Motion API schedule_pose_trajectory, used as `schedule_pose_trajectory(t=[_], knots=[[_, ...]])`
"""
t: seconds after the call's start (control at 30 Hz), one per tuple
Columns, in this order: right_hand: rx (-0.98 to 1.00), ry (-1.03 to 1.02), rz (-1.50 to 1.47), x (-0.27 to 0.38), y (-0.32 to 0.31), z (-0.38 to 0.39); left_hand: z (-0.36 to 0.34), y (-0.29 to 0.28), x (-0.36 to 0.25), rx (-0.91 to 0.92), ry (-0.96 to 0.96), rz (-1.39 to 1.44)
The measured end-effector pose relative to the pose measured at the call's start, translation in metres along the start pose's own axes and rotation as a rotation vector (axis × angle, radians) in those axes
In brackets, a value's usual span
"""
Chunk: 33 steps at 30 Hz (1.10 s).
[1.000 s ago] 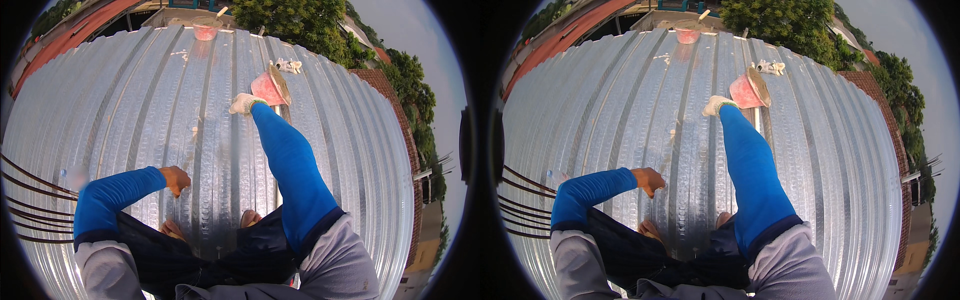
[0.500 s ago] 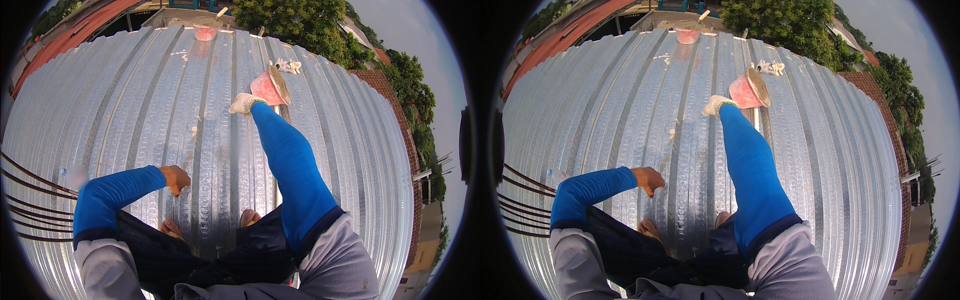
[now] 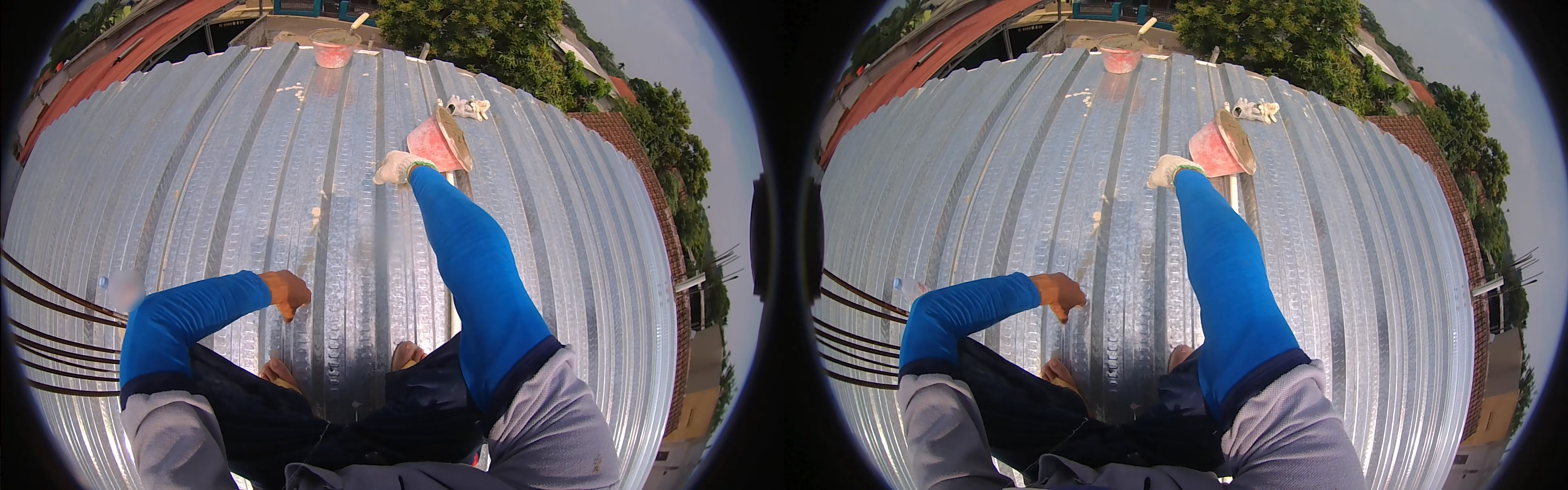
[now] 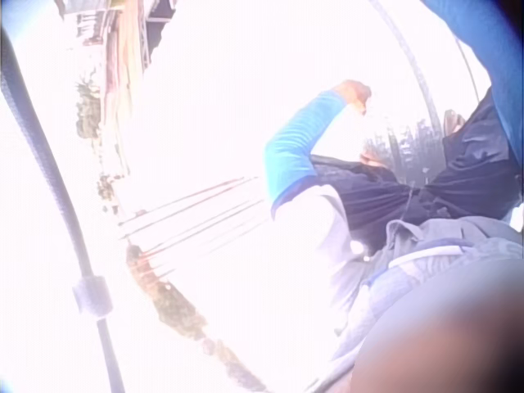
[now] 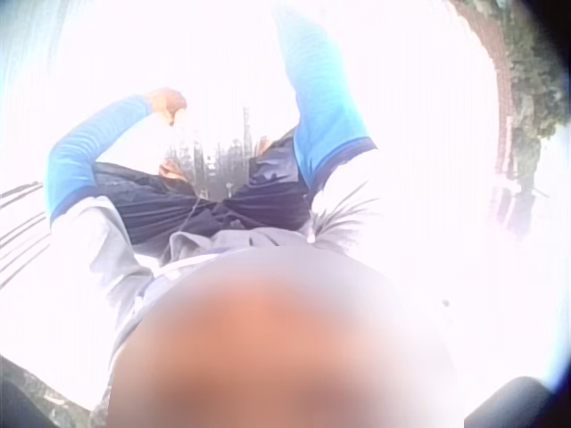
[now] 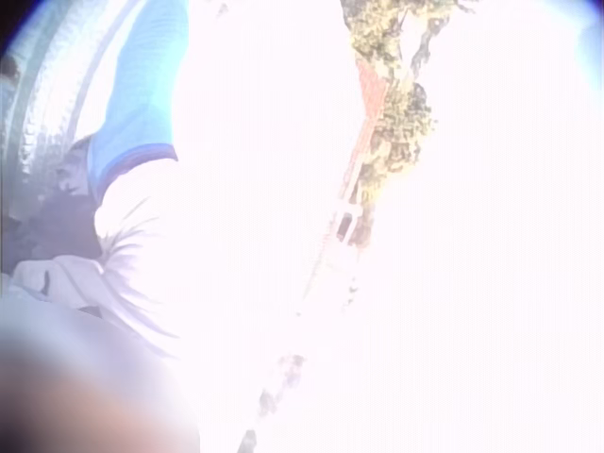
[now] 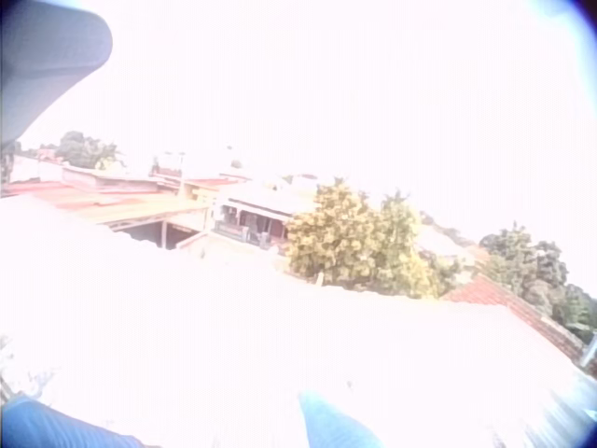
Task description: The person scoops cement from a bucket using a trowel and applies it to the seams of a corrugated metal roof. They repeatedly dip the trowel into the bucket and spread the material along the roof ridges.
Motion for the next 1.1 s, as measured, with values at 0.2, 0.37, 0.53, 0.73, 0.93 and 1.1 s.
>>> schedule_pose_trajectory(t=[0.2, 0.37, 0.53, 0.73, 0.93, 1.1], knots=[[0.013, 0.006, 0.01, 0.002, 0.001, -0.001, 0.001, -0.001, 0.0, -0.008, 0.013, -0.008], [0.012, 0.0, 0.008, 0.002, -0.001, 0.002, 0.001, -0.003, -0.001, 0.027, 0.018, -0.017], [0.016, -0.002, 0.012, 0.005, -0.004, 0.007, 0.001, -0.007, -0.003, 0.064, 0.015, -0.02], [0.024, 0.009, 0.033, 0.003, -0.001, 0.002, 0.001, -0.004, -0.001, -0.001, 0.02, 0.007], [0.047, -0.001, 0.047, -0.001, 0.004, -0.015, -0.004, 0.001, 0.004, -0.002, 0.01, -0.005], [0.078, -0.004, 0.069, -0.001, 0.003, -0.016, -0.006, 0.0, 0.004, 0.042, 0.007, -0.036]])
Point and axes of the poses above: each hand's wrist, its own z-axis away from the middle knuckle, its own y-axis out of the palm, x = y × z, the point moved 1 cm from there along -z, towards the middle knuckle, and after that the axes turned 11 degrees about z, right-handed, at the moved point
